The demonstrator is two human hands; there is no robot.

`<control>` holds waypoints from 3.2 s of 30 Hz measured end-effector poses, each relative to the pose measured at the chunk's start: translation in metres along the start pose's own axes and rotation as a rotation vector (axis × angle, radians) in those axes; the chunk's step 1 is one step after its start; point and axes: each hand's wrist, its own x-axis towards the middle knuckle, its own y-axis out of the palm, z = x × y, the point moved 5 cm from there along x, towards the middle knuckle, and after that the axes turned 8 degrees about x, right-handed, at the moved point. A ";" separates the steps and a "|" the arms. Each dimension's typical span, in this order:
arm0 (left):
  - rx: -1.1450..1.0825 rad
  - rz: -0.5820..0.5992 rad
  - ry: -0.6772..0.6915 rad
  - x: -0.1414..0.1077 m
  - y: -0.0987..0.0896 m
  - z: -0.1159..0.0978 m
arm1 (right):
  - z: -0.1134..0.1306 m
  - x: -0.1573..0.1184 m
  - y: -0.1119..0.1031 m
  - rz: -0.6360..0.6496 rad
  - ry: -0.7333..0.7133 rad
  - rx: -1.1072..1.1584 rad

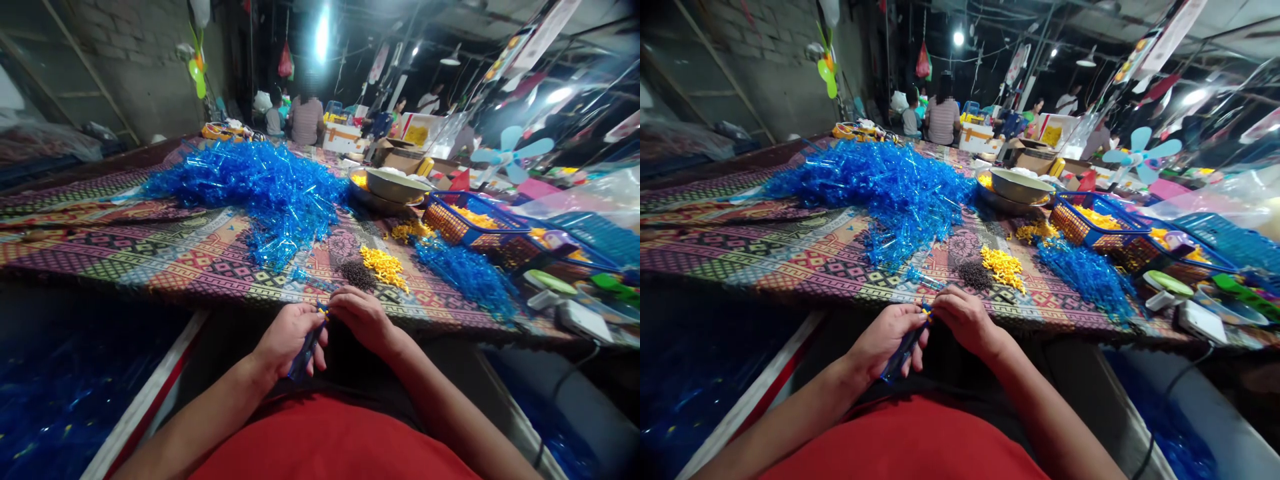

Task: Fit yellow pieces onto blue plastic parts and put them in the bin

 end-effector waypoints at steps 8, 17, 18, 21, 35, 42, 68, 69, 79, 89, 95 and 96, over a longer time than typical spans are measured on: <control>0.097 -0.112 0.080 -0.003 -0.001 0.000 | 0.001 0.001 0.002 -0.035 0.025 0.022; 0.210 -0.110 0.065 -0.004 -0.003 -0.001 | 0.001 -0.001 0.004 -0.015 -0.002 0.000; 0.222 -0.114 0.071 -0.004 -0.004 -0.001 | 0.000 0.000 0.004 -0.010 -0.001 0.004; 0.252 -0.107 0.065 -0.005 -0.004 -0.002 | 0.001 0.000 0.005 -0.001 -0.016 0.005; 0.259 -0.081 0.078 -0.006 -0.005 -0.009 | 0.000 0.001 0.004 -0.016 -0.026 -0.033; 0.405 -0.136 0.223 -0.007 -0.005 -0.012 | 0.008 0.000 0.002 -0.040 -0.098 -0.077; 0.542 -0.365 0.321 -0.011 0.009 -0.021 | 0.010 -0.020 0.001 -0.260 0.150 0.050; 0.530 -0.354 0.316 -0.011 0.010 -0.020 | 0.009 -0.021 0.001 -0.255 0.165 0.059; 0.441 -0.267 0.270 -0.009 0.018 -0.018 | 0.006 -0.024 -0.001 -0.170 0.259 0.080; 0.482 -0.318 0.299 -0.009 0.014 -0.015 | 0.002 -0.025 0.004 -0.166 0.282 0.119; 0.497 -0.319 0.280 -0.009 0.011 -0.015 | 0.003 -0.022 -0.011 -0.266 0.146 0.011; 0.507 -0.316 0.280 -0.009 0.011 -0.015 | 0.004 -0.021 -0.013 -0.252 0.107 -0.018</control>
